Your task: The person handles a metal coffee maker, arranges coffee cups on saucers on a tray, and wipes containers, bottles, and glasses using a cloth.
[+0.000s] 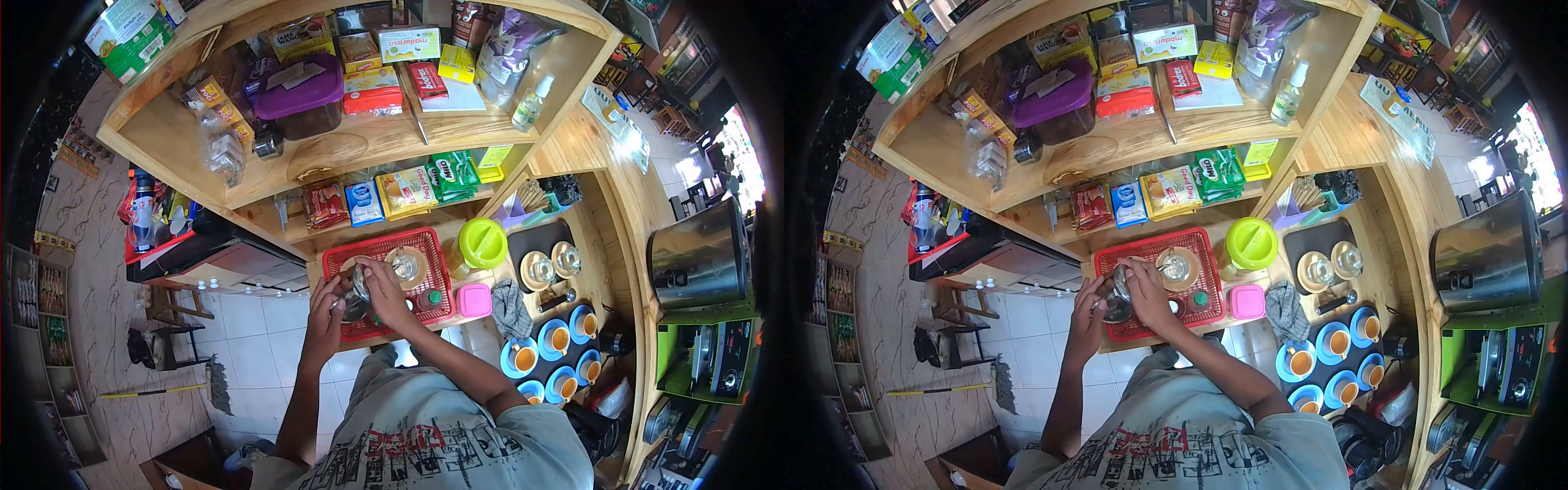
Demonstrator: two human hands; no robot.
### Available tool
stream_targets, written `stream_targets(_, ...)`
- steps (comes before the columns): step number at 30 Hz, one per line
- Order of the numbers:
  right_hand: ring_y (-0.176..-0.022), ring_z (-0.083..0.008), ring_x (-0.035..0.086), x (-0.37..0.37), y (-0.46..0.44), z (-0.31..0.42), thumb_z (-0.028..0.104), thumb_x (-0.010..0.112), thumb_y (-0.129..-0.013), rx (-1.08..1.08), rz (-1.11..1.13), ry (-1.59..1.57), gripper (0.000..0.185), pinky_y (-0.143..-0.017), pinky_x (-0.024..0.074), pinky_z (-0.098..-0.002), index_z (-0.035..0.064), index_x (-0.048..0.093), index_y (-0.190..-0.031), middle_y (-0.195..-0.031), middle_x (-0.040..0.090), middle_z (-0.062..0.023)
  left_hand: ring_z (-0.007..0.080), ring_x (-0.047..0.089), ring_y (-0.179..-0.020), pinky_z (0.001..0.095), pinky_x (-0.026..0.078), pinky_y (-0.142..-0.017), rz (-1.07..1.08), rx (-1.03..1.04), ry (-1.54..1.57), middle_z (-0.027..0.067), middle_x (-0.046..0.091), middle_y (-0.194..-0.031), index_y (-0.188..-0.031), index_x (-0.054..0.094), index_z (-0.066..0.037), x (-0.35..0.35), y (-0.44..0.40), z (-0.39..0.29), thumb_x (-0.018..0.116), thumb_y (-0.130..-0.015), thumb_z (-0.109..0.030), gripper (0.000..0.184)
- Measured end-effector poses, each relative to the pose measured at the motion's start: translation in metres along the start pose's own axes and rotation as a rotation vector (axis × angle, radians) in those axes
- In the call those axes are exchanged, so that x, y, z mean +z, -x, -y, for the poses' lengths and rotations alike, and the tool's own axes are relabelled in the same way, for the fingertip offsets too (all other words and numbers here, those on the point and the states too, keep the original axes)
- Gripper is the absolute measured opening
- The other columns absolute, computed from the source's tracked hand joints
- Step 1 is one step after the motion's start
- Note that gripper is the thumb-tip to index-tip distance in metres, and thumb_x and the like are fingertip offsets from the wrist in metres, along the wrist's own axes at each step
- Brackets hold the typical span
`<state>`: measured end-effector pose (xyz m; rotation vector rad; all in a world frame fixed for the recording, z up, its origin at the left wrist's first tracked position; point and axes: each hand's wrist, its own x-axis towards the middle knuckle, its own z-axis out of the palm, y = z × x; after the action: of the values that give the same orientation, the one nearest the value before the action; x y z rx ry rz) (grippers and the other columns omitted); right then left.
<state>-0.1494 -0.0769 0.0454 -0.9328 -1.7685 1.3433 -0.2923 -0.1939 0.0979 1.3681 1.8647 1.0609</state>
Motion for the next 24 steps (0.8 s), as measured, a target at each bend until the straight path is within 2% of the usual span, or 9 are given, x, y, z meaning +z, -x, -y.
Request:
stream_targets(2, -0.119, -0.0374, 0.057, -0.0004, 0.0004, 0.0006, 0.024, 0.045, -0.112, 0.001, 0.001, -0.01, 0.035, -0.107, 0.0426, -0.0447, 0.0107, 0.062, -0.14, -0.125, 0.06, -0.0197, 0.0413, 0.031, -0.156, 0.0485, 0.027, -0.125, 0.017, 0.022, -0.064, 0.0181, 0.049, -0.16, -0.107, 0.061, 0.004, -0.0001, -0.0001, -0.0005, 0.05, -0.109, -0.013, 0.02)
stream_targets(4, -0.117, -0.0365, 0.057, 0.0004, 0.0014, -0.0025, 0.024, 0.045, -0.112, -0.004, -0.01, 0.004, 0.035, -0.105, 0.0429, -0.0444, 0.0116, 0.062, -0.14, -0.123, 0.06, -0.0188, 0.0419, 0.03, -0.157, 0.0498, 0.025, -0.126, 0.008, 0.01, -0.025, 0.0176, 0.049, -0.161, -0.097, 0.058, 0.001, 0.0014, -0.0001, -0.002, 0.049, -0.11, -0.016, 0.023)
stream_targets(5, -0.117, -0.0365, 0.057, 0.0009, 0.0014, -0.004, 0.024, 0.045, -0.112, -0.005, -0.011, 0.003, 0.035, -0.105, 0.0429, -0.0444, 0.0116, 0.062, -0.14, -0.123, 0.06, -0.0188, 0.0419, 0.03, -0.157, 0.0498, 0.025, -0.126, 0.007, 0.012, -0.025, 0.0176, 0.049, -0.161, -0.097, 0.058, 0.001, 0.0015, -0.0001, -0.0002, 0.049, -0.11, -0.016, 0.023)
stream_targets(7, -0.117, -0.0361, 0.057, 0.0017, 0.0012, -0.0055, 0.024, 0.046, -0.112, -0.043, -0.034, 0.018, 0.034, -0.105, 0.0428, -0.0441, 0.0119, 0.062, -0.14, -0.124, 0.06, -0.0187, 0.0408, 0.03, -0.157, 0.0483, 0.027, -0.126, 0.027, 0.032, -0.046, 0.0176, 0.05, -0.159, -0.109, 0.062, 0.003, 0.0012, -0.0004, 0.0035, 0.05, -0.109, -0.013, 0.02)
stream_targets(14, -0.117, -0.0364, 0.057, 0.0004, 0.001, -0.0033, 0.023, 0.046, -0.111, -0.023, -0.036, 0.0, 0.034, -0.106, 0.0422, -0.0444, 0.0117, 0.063, -0.139, -0.124, 0.061, -0.0183, 0.0393, 0.034, -0.155, 0.0459, 0.028, -0.125, 0.033, 0.036, -0.02, 0.0191, 0.049, -0.16, -0.118, 0.063, 0.005, 0.0018, -0.0018, 0.007, 0.05, -0.109, -0.013, 0.024)
stream_targets(17, -0.116, -0.0364, 0.057, -0.0002, -0.0003, -0.003, 0.023, 0.047, -0.111, -0.006, -0.025, 0.022, 0.034, -0.106, 0.0421, -0.0444, 0.0116, 0.063, -0.139, -0.123, 0.062, -0.0184, 0.0391, 0.036, -0.155, 0.0456, 0.028, -0.125, 0.018, 0.008, 0.036, 0.0198, 0.05, -0.159, -0.117, 0.063, 0.005, 0.0032, -0.002, 0.0057, 0.05, -0.109, -0.013, 0.024)
stream_targets(24, -0.118, -0.0367, 0.058, -0.0007, 0.0004, -0.0025, 0.023, 0.047, -0.111, 0.015, -0.008, 0.005, 0.034, -0.106, 0.0422, -0.0447, 0.0114, 0.062, -0.139, -0.124, 0.062, -0.0188, 0.0385, 0.036, -0.155, 0.0456, 0.03, -0.124, 0.018, 0.007, 0.053, 0.0208, 0.05, -0.159, -0.103, 0.06, 0.003, 0.0024, -0.0025, 0.0023, 0.05, -0.11, -0.013, 0.021)
